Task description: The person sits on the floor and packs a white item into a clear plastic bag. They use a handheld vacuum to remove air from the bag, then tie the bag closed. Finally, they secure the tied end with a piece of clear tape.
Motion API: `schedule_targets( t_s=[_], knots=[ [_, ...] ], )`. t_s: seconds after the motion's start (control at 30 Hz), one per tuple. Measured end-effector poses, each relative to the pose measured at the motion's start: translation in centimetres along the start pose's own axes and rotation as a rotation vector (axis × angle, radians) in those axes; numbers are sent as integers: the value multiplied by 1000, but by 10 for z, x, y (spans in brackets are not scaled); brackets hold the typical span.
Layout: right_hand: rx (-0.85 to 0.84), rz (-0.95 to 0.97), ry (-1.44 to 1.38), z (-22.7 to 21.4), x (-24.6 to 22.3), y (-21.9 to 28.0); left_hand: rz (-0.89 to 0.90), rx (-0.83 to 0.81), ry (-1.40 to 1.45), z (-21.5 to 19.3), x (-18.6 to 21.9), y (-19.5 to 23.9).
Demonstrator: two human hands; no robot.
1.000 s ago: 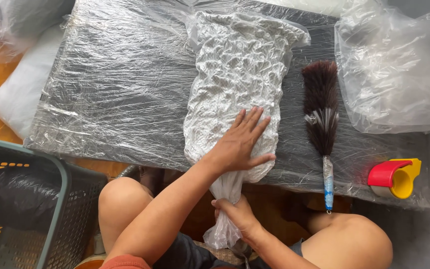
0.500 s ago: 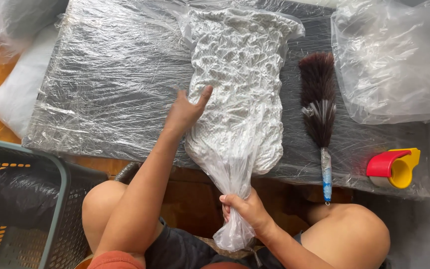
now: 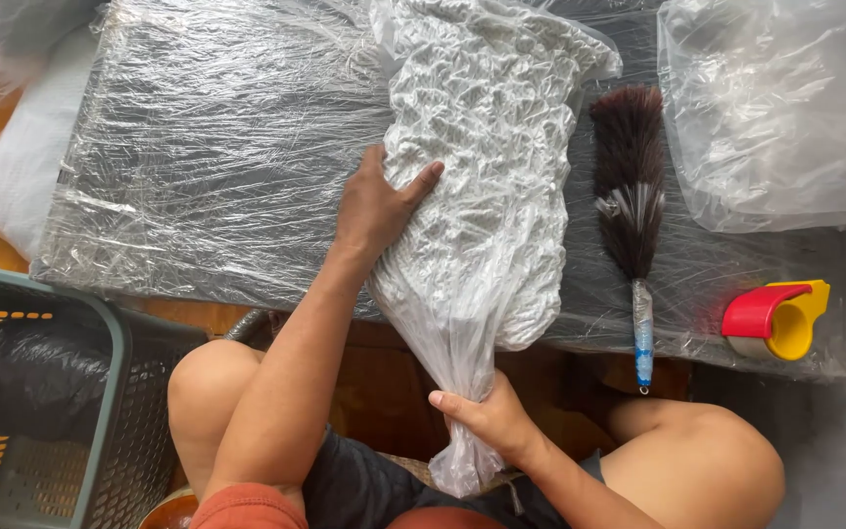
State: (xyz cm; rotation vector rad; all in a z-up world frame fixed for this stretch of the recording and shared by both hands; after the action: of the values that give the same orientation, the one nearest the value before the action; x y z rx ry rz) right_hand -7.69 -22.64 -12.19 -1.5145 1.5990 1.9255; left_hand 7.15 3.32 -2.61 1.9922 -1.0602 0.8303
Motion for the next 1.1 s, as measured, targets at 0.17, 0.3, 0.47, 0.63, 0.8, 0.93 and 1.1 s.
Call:
schedule_targets(
  t_s=[0.17,0.3,0.47,0.63,0.8,0.93,1.1],
  knots=[
    [13,114,20,3,13,-5,-2,-44,-247,23,-27,-11],
    [34,203,-13,5,30,-9,162,134,-579,35,-31,-19],
    [-24,194,-155,14,9,0,656,84,-546,60,57,44],
    [-91,174,-286,26,-10,10,967,-54,-668,131,63,84],
    [-103,196,-441,27,-10,9,917,-117,-808,142,61,74],
    [-83,245,-389,23,-4,10,917,-135,-825,142,63,74],
    [12,223,-201,15,9,1,891,-150,-648,133,71,68]
  ],
)
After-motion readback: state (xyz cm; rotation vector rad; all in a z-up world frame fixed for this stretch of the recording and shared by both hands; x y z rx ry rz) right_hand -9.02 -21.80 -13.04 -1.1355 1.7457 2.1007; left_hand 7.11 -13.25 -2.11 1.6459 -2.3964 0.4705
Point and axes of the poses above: each hand's wrist, its own y-axis away from the middle knuckle, its own z-axis out of the palm, x = y × z, the point moved 8 cm from there along -y, towards the middle knuckle, and after that the axes turned 1 degree about -x, right-handed, at the moved point
